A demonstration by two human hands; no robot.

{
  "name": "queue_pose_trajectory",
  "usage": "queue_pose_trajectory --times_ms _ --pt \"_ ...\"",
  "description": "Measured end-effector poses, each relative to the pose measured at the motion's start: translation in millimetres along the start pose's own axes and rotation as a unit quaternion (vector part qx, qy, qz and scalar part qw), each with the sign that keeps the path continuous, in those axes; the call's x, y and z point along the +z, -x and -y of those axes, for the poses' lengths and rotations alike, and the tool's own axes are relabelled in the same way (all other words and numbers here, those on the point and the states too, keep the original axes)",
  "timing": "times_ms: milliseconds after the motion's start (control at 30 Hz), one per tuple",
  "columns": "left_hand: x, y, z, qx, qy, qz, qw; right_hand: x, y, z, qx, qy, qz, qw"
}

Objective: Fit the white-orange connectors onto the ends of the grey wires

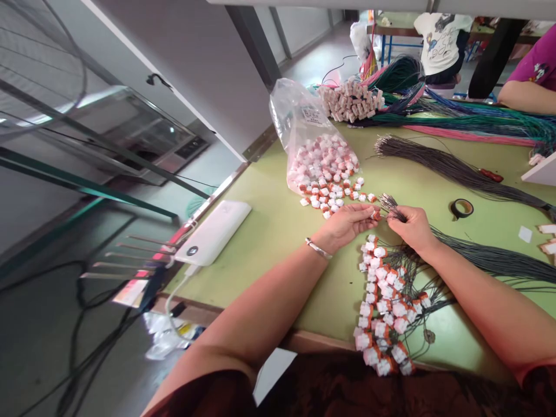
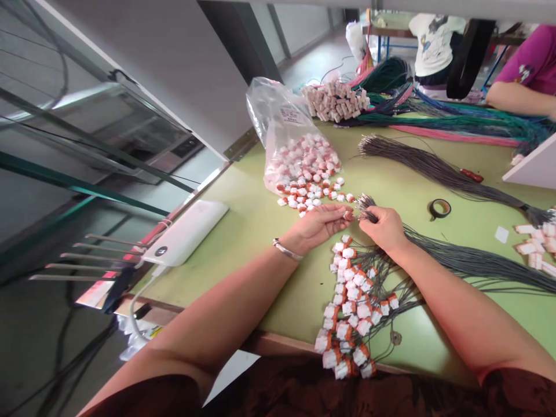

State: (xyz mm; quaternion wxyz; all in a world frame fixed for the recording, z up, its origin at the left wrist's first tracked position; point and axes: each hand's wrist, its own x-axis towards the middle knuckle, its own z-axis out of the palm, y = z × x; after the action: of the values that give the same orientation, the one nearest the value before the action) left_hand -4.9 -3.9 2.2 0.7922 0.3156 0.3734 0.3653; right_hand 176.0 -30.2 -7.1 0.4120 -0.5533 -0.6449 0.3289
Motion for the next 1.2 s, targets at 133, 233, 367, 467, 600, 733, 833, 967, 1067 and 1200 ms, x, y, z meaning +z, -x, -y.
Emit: queue_pose_trajectory --times_ms 133,233,367,467,600,733,833,967,1067,1200 --pt "0.5 0 0 0.007 -0.008 -0.005 1.0 0 2 2 -0.014 0.071 -0.004 0.997" --pt "3.0 1 1 0.024 -0.048 -0.024 0.998 0 5 7 -0.027 0.153 -0.01 0.988" --pt "8.8 1 5 0.058 -0.113 -0.062 0.99 1 7 12 -0.037 0.221 -0.012 0.975" --pt "14.0 0 9 0.055 -0.097 -0.07 0.991 2 8 13 -0.035 0.24 -0.002 0.97" --pt "18.4 -1 12 0.048 -0.078 -0.077 0.993 2 8 12 -0.041 0.256 0.024 0.966" --pt "18.5 0 11 0.045 -0.095 -0.069 0.992 1 6 8 -0.036 0.197 0.029 0.979" --pt "17.2 2 9 0.043 -0.082 -0.055 0.994 0 3 3 -0.013 0.085 -0.003 0.996" --pt "15.3 1 9 0.04 -0.064 -0.052 0.996 0 2 0 -0.007 0.058 -0.006 0.998" --pt "15.2 0 10 0.039 -0.051 -0.054 0.996 2 1 0 -0.01 0.08 -0.009 0.997" --pt "18.9 0 11 0.034 -0.046 -0.063 0.996 4 0 0 -0.011 0.107 -0.007 0.994"
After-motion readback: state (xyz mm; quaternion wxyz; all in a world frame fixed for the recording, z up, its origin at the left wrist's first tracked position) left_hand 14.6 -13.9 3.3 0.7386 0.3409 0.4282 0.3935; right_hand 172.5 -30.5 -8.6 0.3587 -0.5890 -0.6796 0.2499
